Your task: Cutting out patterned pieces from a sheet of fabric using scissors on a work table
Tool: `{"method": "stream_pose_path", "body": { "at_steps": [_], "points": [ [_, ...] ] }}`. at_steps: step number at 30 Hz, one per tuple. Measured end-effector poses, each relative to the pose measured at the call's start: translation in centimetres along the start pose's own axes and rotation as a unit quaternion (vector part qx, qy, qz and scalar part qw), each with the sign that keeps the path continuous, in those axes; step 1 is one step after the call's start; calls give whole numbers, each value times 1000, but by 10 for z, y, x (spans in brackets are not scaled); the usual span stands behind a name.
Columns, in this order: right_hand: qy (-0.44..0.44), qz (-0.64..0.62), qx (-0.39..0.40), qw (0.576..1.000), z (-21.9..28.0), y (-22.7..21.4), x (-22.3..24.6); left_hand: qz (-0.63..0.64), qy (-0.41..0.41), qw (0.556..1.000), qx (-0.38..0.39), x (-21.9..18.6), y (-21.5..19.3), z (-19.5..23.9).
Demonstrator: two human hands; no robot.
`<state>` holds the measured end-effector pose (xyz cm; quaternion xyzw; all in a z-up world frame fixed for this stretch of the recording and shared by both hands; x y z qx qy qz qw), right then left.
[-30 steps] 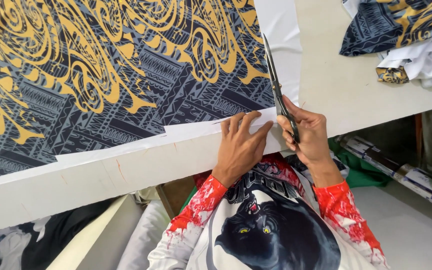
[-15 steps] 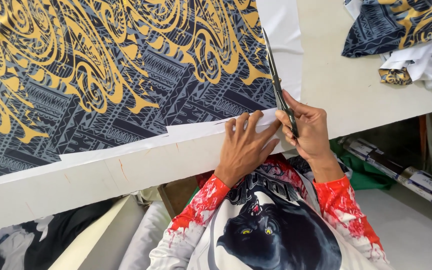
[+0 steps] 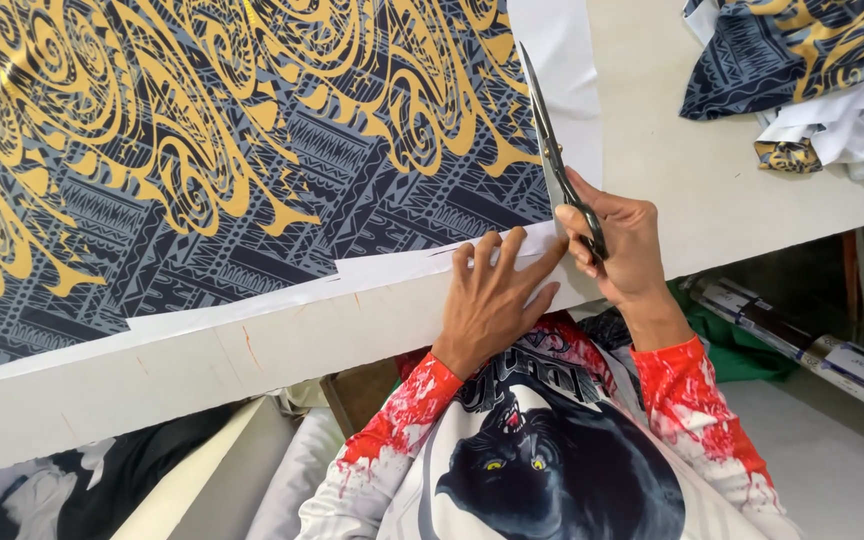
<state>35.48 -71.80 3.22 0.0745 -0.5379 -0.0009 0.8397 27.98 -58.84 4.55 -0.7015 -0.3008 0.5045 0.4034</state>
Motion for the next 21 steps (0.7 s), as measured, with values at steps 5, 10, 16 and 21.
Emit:
{"method": "stream_pose_path", "body": {
  "at_steps": [5,10,16,21],
  "points": [
    [-5,28,15,999,-3,2,-3,-9,3,1000,0,1,3,2],
    [-2,22,9,1000,-3,0,-11,3,5,1000,-5,1,5,4],
    [-11,-9,13,1000,-14,10,-1,10,9,1000,-8,1,7,5],
    [-21,7,24,999,-17,17,7,7,18,999,-29,0,2,3]
  ]
}}
Point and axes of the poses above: each hand's wrist, its own z-axis away from the middle knuckle, its own y-axis out of the palm, x = y × z, the point moved 9 cm from there along -z, towards the middle knuckle, and after that the axes turned 6 degrees about x, right-handed, at the moved point
